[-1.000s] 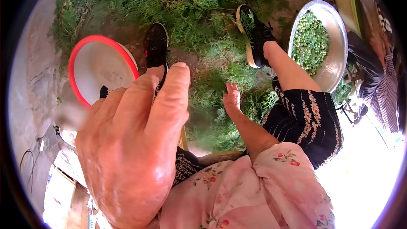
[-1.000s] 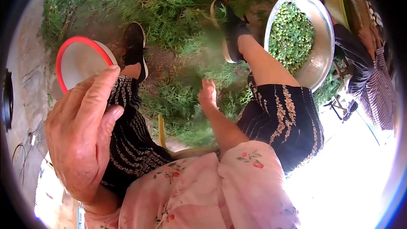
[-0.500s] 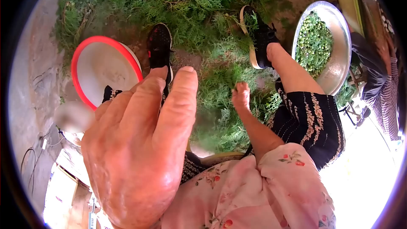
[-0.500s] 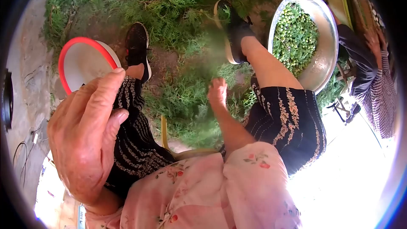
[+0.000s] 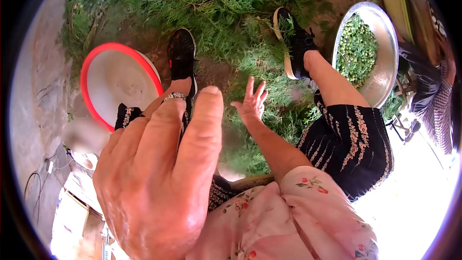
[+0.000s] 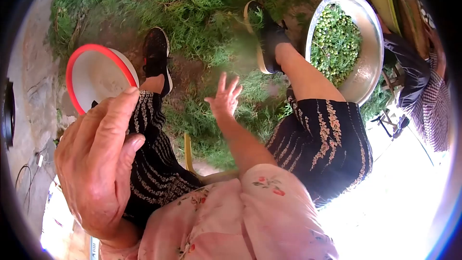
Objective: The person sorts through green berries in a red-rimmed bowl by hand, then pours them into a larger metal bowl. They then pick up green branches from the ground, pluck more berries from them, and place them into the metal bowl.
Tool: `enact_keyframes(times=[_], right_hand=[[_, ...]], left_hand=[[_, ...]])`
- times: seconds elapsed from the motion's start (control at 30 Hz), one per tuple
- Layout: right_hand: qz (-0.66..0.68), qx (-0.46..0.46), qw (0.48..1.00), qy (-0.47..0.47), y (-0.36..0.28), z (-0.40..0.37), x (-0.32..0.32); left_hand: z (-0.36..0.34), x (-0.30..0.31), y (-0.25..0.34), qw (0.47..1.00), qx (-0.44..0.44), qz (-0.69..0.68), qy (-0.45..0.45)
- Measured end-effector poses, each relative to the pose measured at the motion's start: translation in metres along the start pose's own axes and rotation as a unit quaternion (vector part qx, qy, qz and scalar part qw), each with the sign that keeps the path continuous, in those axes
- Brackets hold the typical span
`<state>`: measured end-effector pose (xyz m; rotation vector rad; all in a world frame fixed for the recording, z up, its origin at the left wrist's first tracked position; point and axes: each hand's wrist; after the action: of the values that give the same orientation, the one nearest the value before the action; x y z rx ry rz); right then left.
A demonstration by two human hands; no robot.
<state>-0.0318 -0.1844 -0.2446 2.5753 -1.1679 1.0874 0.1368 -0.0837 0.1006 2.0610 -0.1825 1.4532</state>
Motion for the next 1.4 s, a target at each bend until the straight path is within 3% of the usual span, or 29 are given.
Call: enact_keyframes(times=[0.13,0.3,0.4,0.43,0.53,0.67,0.8,0.83,0.97,1.1,1.27,1.3,1.37,1.4], right_hand=[[-0.066,0.070,0.995,0.020,0.024,0.001,-0.024],[0.071,0.152,0.982,0.089,0.066,-0.013,-0.024],[0.063,0.329,0.941,0.046,0.074,-0.029,-0.015],[0.090,0.335,0.936,0.052,0.072,-0.033,-0.014],[0.128,0.200,0.967,0.096,0.071,-0.022,-0.015],[0.107,0.237,0.965,-0.020,0.076,-0.025,-0.007],[0.275,0.228,0.929,0.097,0.070,-0.011,-0.003],[0.248,0.166,0.954,0.036,0.055,-0.008,0.022],[0.462,0.100,0.877,-0.088,0.054,0.006,0.057],[0.598,-0.019,0.792,-0.118,0.034,-0.026,0.119],[0.595,0.006,0.799,-0.090,0.024,-0.075,0.162],[0.588,0.013,0.805,-0.076,0.021,-0.087,0.168],[0.603,0.043,0.793,-0.082,0.021,-0.107,0.181],[0.630,0.040,0.773,-0.067,0.022,-0.116,0.184]], left_hand=[[-0.001,0.002,-0.003,1.000,-0.004,0.003,-0.007],[0.000,0.004,0.002,1.000,-0.011,0.014,0.005],[-0.004,0.003,-0.001,1.000,-0.009,0.029,-0.007],[-0.005,0.002,-0.002,1.000,-0.006,0.027,-0.008],[-0.005,0.002,-0.005,1.000,0.004,0.026,-0.003],[-0.004,0.001,-0.006,1.000,0.008,0.011,-0.013],[0.001,0.008,-0.002,0.999,0.018,0.018,-0.029],[0.003,0.010,-0.001,0.999,0.016,0.020,-0.031],[0.003,0.011,-0.001,0.999,0.019,0.017,-0.026],[0.001,0.005,-0.014,0.999,-0.002,0.033,0.024],[-0.004,-0.023,-0.022,0.996,-0.025,0.071,0.043],[-0.008,-0.039,-0.021,1.000,-0.004,0.014,-0.008],[-0.014,-0.064,-0.010,0.992,-0.013,0.047,-0.113],[-0.016,-0.071,0.000,0.976,-0.038,0.138,-0.166]])
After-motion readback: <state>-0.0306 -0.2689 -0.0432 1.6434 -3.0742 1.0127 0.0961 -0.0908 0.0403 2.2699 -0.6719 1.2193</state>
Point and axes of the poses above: each hand's wrist, its own z-axis towards the middle knuckle, its own x-axis out of the back of the hand, y = z × x, and after that the axes turned 4 degrees about x, right-handed
